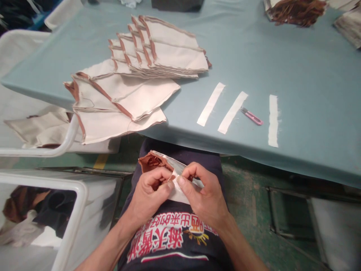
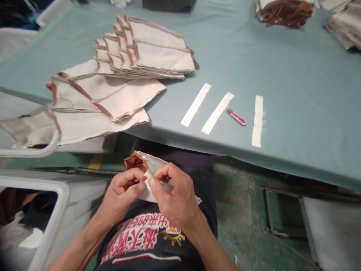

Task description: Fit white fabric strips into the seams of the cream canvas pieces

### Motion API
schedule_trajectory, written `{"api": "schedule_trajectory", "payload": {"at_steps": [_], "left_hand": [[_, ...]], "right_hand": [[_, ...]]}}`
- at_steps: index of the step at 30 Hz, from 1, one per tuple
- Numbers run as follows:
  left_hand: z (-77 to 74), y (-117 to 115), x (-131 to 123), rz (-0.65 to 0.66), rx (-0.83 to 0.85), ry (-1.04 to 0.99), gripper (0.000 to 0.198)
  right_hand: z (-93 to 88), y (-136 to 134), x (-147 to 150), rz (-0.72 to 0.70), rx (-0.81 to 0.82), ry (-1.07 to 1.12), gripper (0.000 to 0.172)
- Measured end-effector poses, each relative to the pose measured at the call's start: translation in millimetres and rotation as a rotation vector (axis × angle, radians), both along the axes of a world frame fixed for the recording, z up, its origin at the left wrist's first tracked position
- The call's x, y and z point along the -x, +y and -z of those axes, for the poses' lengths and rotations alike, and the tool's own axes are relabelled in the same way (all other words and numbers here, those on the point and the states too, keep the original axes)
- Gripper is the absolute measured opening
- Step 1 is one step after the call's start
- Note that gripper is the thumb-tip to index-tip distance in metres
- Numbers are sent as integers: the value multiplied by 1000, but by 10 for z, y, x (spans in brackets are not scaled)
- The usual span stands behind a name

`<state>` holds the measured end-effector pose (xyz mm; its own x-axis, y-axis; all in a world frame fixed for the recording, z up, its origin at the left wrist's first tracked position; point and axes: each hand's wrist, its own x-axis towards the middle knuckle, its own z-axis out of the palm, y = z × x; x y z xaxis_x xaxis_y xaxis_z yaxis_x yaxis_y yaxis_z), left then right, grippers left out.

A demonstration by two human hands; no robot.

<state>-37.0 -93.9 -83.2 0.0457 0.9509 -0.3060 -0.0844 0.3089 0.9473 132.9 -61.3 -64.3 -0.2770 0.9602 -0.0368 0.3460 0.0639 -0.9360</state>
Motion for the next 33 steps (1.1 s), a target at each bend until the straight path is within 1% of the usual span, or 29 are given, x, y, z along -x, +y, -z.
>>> {"api": "schedule_trajectory", "payload": {"at_steps": [5, 12, 15, 18, 21, 23, 25, 27, 29, 31, 33], "left_hand": [[69, -61, 51, -1, -26, -69, 21], [30, -101, 65, 8, -83, -76, 16], [-5, -93, 67, 9, -94, -12, 15], [-69, -61, 53, 21, -123, 106, 15], [-146, -27, -2, 37, -167, 237, 14], [-184, -9, -68, 36, -172, 297, 14], [-206, 11, -144, 26, -166, 322, 13], [-220, 44, -209, 20, -174, 327, 12], [-244, 106, -240, 38, -196, 318, 11], [-294, 203, -226, 78, -217, 291, 12], [-379, 325, -172, 142, -226, 237, 15]], "right_hand": [[-51, -15, 11, -30, -27, 23, 14], [-138, -39, 32, -40, 7, -5, 16], [-165, -27, 36, -37, 81, -16, 14], [-164, 10, 23, -48, 190, -1, 15], [-113, 69, -8, -115, 297, 36, 15], [-42, 110, -27, -151, 333, 52, 12], [51, 146, -38, -179, 306, 83, 12], [138, 176, -39, -198, 231, 127, 18], [182, 205, -37, -194, 144, 153, 23], [163, 245, -44, -165, 86, 144, 24], [87, 301, -70, -144, 47, 126, 25]]}}
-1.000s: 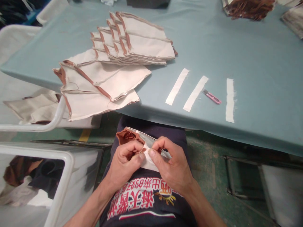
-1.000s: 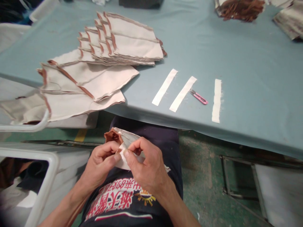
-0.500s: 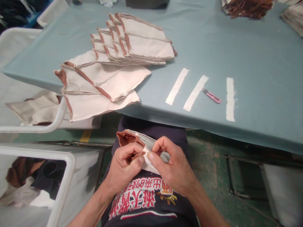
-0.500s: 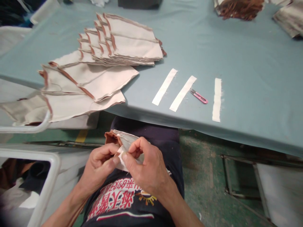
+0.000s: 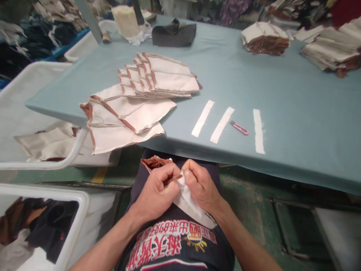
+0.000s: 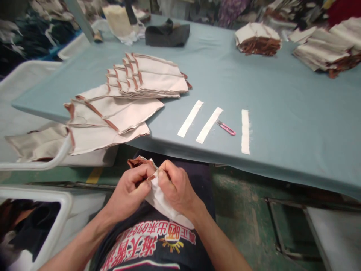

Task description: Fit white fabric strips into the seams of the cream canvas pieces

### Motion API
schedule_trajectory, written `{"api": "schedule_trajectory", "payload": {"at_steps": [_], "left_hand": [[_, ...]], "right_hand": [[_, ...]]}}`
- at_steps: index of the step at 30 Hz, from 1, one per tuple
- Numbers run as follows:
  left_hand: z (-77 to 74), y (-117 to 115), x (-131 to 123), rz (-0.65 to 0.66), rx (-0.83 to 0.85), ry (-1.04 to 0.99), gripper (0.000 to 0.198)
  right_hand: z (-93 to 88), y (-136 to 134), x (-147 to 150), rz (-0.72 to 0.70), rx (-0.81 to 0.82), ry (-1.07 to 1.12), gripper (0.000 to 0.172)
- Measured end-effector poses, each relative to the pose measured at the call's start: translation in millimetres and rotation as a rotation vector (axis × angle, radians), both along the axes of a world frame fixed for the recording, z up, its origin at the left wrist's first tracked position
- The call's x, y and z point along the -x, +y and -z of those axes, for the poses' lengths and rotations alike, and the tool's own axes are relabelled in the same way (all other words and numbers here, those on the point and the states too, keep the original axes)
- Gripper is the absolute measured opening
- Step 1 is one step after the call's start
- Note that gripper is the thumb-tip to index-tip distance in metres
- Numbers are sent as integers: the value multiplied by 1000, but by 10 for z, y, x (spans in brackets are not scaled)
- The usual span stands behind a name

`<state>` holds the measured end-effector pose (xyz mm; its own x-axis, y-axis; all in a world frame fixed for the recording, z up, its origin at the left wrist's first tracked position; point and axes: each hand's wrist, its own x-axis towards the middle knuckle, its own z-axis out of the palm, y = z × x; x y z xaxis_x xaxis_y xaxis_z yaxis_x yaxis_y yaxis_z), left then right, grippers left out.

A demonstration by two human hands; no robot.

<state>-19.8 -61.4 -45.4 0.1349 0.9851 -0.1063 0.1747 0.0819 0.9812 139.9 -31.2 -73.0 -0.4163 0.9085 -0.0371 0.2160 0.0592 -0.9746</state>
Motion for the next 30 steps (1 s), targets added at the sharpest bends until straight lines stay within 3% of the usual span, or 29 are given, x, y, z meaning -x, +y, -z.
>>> {"api": "schedule_trajectory", "payload": {"at_steps": [5, 7, 8, 9, 12, 15, 18, 21, 26, 30], "left_hand": [[-312, 258, 178, 245, 38, -99, 16], [-427, 297, 222, 323, 18, -82, 17], [-475, 303, 236, 358, 10, -73, 18], [-517, 304, 245, 394, 9, -70, 18], [-616, 281, 253, 449, 8, -66, 12], [-687, 226, 240, 431, -69, 2, 13], [-716, 141, 222, 378, -203, 139, 17], [-702, 55, 203, 302, -288, 260, 19], [-651, -25, 185, 195, -455, 410, 18], [-577, -29, 206, 156, -483, 496, 15]], "right_hand": [[-275, 156, -170, 84, -95, 53, 31], [-404, 177, -246, 140, -220, 65, 19], [-476, 175, -276, 127, -285, 59, 11], [-552, 169, -298, 75, -345, 50, 13], [-774, 154, -316, -144, -517, -28, 39], [-903, 195, -286, -265, -655, -150, 35], [-930, 260, -248, -340, -728, -276, 7], [-934, 286, -215, -382, -719, -355, 24], [-916, 274, -183, -416, -537, -398, 19], [-815, 277, -153, -421, -475, -421, 27]]}}
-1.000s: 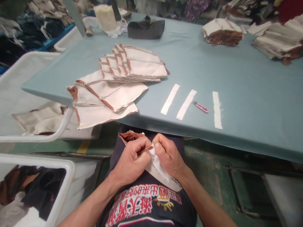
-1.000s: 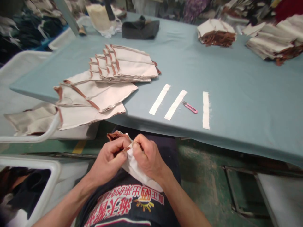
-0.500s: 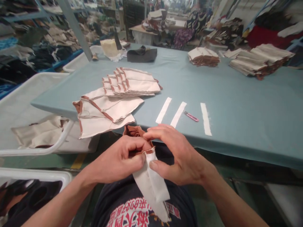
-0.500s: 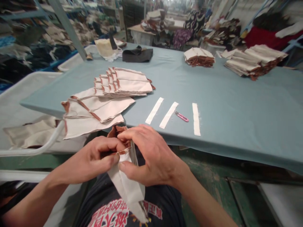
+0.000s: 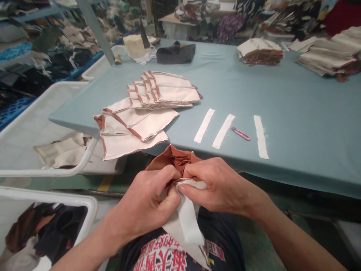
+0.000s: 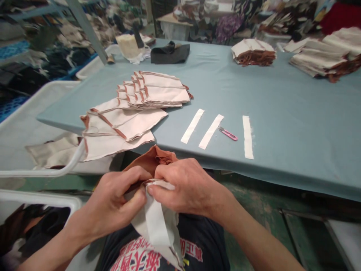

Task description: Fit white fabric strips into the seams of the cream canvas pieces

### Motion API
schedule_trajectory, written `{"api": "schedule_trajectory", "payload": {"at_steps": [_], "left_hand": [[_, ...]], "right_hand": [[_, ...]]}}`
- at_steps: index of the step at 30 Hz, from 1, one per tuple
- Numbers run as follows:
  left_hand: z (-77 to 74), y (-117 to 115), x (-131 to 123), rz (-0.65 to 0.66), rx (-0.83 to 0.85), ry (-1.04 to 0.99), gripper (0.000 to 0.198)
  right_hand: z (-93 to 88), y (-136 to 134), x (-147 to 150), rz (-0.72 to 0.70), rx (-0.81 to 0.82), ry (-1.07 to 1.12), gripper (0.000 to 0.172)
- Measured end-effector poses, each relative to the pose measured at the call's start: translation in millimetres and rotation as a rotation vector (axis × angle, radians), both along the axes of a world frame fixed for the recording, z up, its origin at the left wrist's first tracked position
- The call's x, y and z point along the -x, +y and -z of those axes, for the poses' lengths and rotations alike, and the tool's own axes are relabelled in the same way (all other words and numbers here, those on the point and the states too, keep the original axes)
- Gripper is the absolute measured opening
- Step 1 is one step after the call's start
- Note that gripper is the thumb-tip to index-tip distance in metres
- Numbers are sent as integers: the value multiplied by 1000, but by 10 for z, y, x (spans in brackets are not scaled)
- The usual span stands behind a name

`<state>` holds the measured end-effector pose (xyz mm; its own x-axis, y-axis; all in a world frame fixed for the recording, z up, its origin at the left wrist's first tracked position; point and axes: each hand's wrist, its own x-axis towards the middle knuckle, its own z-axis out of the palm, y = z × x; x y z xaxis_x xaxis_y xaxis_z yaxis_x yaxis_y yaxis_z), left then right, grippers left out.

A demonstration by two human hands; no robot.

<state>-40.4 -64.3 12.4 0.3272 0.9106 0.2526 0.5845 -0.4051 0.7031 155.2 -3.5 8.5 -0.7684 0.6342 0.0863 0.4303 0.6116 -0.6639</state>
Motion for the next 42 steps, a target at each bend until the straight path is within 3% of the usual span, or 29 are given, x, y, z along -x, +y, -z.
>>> {"api": "schedule_trajectory", "payload": {"at_steps": [4, 12, 19, 26, 29, 32, 36, 40, 42], "left_hand": [[119, 39, 54, 14, 122, -136, 17], [321, 100, 107, 25, 183, -298, 11], [414, 169, 103, 99, -35, -284, 19], [623, 201, 139, 268, -353, -207, 35], [709, 236, 154, 284, -448, -168, 34], [780, 252, 114, 293, -434, -240, 34], [804, 173, 22, 260, -344, -394, 34], [615, 67, 31, 133, -241, -316, 29], [437, 55, 77, 162, -132, -256, 16]], "right_hand": [[107, 13, 30, 5, 101, 52, 30], [231, 30, 62, 70, 406, 202, 30], [331, -75, 153, 254, 800, 375, 27], [589, -185, 101, 193, 1265, 633, 34], [695, -248, 132, 257, 1364, 744, 38], [703, -284, 179, 318, 1372, 753, 33], [529, -285, 139, 296, 1239, 652, 27], [262, -276, 6, 213, 772, 473, 13], [168, -280, -49, 196, 534, 409, 12]]}}
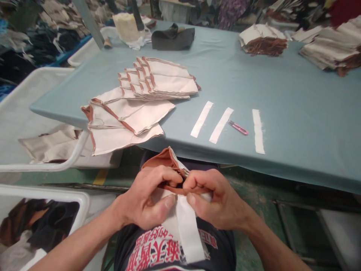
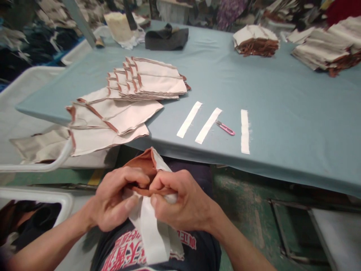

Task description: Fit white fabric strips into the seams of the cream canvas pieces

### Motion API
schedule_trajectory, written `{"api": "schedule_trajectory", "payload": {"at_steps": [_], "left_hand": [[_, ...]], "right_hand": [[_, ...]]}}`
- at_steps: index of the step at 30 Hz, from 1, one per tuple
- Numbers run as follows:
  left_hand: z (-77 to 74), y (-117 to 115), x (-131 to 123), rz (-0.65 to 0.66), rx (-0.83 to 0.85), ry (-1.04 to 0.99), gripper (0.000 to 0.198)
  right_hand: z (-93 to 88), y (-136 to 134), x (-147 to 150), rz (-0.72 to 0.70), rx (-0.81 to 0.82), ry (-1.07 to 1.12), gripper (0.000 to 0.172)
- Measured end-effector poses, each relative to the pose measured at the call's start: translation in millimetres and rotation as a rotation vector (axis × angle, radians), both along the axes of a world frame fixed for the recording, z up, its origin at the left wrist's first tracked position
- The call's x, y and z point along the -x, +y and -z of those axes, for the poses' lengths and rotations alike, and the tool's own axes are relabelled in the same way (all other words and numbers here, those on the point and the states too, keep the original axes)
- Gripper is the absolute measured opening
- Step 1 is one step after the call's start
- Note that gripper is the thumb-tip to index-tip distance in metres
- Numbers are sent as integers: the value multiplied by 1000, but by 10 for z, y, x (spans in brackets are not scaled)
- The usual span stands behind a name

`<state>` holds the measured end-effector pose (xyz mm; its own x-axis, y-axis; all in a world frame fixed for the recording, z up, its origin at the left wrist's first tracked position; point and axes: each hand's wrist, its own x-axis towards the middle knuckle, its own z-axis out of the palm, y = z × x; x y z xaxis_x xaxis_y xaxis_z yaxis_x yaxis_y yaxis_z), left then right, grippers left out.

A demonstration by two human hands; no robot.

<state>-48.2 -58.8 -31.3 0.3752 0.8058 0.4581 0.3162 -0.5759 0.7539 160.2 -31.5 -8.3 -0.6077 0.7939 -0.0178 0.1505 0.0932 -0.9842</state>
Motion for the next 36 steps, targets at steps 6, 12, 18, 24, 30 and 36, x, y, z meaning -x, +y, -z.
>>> {"api": "schedule_trajectory", "payload": {"at_steps": [6, 12, 18, 24, 30, 36], "left_hand": [[-406, 64, 114, 210, 112, 249, 17], [-197, 147, 159, 251, -139, 371, 35], [-143, 142, 158, 278, 31, 320, 54], [-393, 121, 68, 304, 129, 349, 45], [-293, 132, 28, 308, 207, 220, 36], [-34, 95, -13, 285, 516, -172, 53]], "right_hand": [[-85, -60, -52, 25, -337, -104, 12], [32, -124, -3, 39, -380, -88, 14], [120, -102, -5, 20, -375, -49, 13], [77, -76, -50, -3, -492, -103, 11], [61, -98, -69, 12, -453, -120, 12], [-7, 1, -97, -161, -45, -31, 38]]}}
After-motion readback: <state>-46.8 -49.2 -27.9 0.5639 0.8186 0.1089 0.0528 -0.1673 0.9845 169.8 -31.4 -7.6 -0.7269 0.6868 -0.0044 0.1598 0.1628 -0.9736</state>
